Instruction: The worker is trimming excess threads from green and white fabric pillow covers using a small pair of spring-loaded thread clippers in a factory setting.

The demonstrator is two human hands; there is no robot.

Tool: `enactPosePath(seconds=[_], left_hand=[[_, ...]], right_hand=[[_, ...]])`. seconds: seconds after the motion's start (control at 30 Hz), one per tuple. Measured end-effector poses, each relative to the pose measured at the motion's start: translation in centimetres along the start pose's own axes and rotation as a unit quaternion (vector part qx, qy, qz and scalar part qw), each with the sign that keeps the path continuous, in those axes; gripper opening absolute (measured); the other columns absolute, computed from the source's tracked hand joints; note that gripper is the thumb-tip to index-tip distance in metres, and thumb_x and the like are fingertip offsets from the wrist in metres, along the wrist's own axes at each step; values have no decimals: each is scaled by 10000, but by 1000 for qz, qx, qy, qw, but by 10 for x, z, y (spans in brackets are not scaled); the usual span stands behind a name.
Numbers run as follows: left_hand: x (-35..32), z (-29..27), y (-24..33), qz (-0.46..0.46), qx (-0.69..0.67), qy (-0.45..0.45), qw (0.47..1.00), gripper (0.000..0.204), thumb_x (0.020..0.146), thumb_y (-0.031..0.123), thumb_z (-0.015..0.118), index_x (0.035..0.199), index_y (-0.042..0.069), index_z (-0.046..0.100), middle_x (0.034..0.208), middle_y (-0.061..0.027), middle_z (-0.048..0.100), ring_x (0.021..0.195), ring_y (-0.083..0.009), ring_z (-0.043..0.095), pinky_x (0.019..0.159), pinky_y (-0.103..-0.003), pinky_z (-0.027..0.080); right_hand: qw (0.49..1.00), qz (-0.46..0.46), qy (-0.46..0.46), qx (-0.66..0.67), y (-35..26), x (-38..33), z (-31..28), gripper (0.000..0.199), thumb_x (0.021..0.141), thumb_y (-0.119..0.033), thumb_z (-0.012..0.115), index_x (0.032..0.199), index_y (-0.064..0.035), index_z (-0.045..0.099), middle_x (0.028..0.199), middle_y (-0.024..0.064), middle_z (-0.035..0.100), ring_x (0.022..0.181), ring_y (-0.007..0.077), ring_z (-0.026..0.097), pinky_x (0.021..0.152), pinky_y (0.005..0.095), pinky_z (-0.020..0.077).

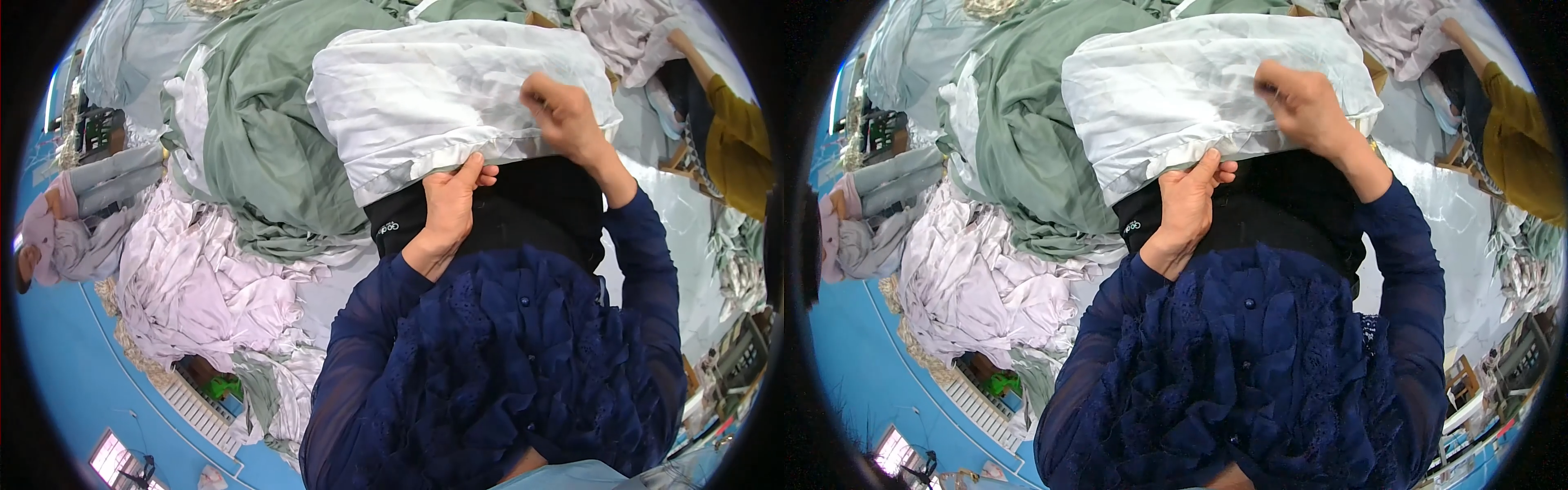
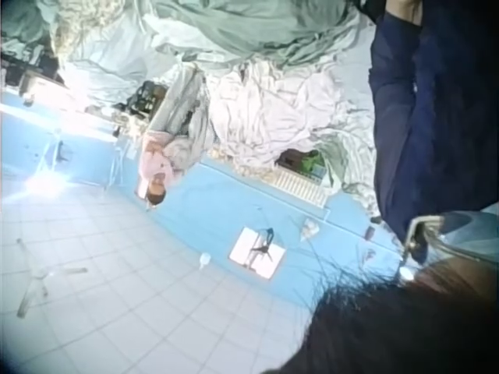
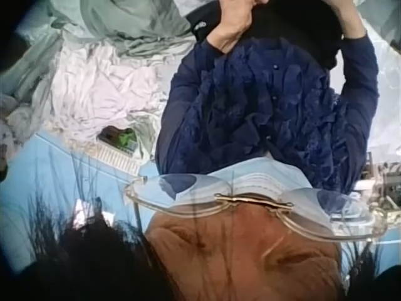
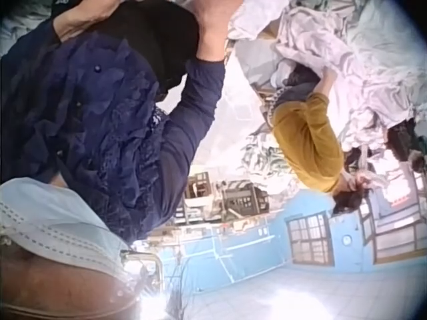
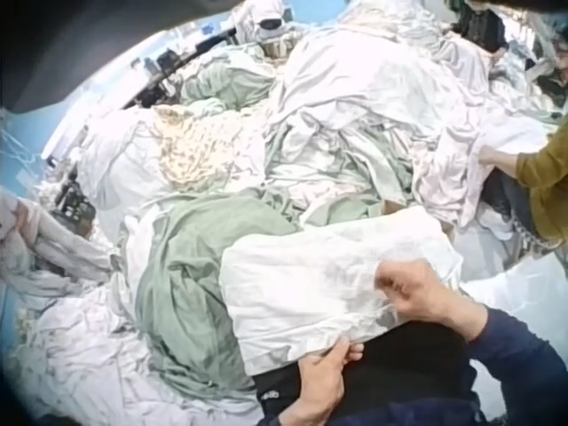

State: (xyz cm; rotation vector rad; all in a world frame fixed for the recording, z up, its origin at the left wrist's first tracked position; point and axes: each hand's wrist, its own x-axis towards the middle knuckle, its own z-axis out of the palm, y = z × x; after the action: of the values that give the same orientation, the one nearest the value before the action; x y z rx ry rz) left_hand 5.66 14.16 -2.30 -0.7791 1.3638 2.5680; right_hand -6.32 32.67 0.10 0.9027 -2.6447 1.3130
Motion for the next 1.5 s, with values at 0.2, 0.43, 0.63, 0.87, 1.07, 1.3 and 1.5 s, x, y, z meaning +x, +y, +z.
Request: enactPosePath(seconds=[0.2, 0.43, 0.63, 0.87, 1.07, 1.3, 1.5], left_hand=[[0, -3, -3, 7, 8, 14, 1000, 108, 926, 75, 629, 967, -18, 665, 866, -80, 676, 740, -173, 668, 626, -276, 537], [2, -1, -1, 16, 20, 7, 1000, 120, 924, 67, 624, 997, -19, 666, 887, -81, 683, 739, -176, 668, 622, -270, 533], [1, 0, 0, -1, 1, -10, 1000, 125, 918, 72, 637, 1007, -10, 668, 900, -80, 688, 727, -176, 668, 613, -267, 530], [0, 1, 2, -3, 6, -12, 1000, 125, 915, 74, 649, 1017, 4, 665, 876, -73, 687, 713, -177, 669, 596, -267, 526], [4, -3, 0, -5, -11, -2, 1000, 80, 913, 57, 643, 973, 7, 661, 862, -71, 680, 707, -173, 666, 587, -268, 526], [4, -4, 2, 1, 1, -2, 1000, 82, 915, 57, 640, 977, 6, 658, 862, -73, 677, 709, -173, 667, 585, -265, 529], [4, -1, 2, 10, -1, -10, 1000, 87, 916, 58, 638, 982, 4, 658, 873, -75, 682, 707, -171, 668, 584, -261, 529]], right_hand=[[987, -12, -148, -57, -17, -11, -12, 154, 732, 8, 652, 875, -29, 607, 750, 133, 626, 713, 353, 625, 617, 414, 475], [952, 26, -261, 156, -27, 3, -25, 86, 808, -80, 690, 816, -14, 636, 839, 81, 611, 796, 236, 593, 665, 344, 443], [871, 82, -191, 446, -38, 10, 17, 128, 882, -116, 651, 824, -6, 622, 812, -2, 636, 708, 115, 536, 629, 296, 427], [960, 8, -189, 209, -23, 10, 29, 49, 827, -83, 649, 847, -50, 619, 619, 105, 571, 557, 230, 561, 543, 342, 430], [990, -6, -138, -27, 14, 5, -5, 185, 699, -8, 652, 878, -38, 618, 694, 150, 587, 610, 346, 566, 554, 360, 451], [999, -31, -35, 5, 17, 9, -28, 279, 766, 56, 659, 1037, -8, 661, 811, 100, 671, 757, 211, 666, 689, 289, 520], [977, -38, -207, 29, -20, 8, 9, 256, 781, -130, 728, 1025, -72, 678, 916, 99, 656, 836, 311, 646, 687, 383, 512]])
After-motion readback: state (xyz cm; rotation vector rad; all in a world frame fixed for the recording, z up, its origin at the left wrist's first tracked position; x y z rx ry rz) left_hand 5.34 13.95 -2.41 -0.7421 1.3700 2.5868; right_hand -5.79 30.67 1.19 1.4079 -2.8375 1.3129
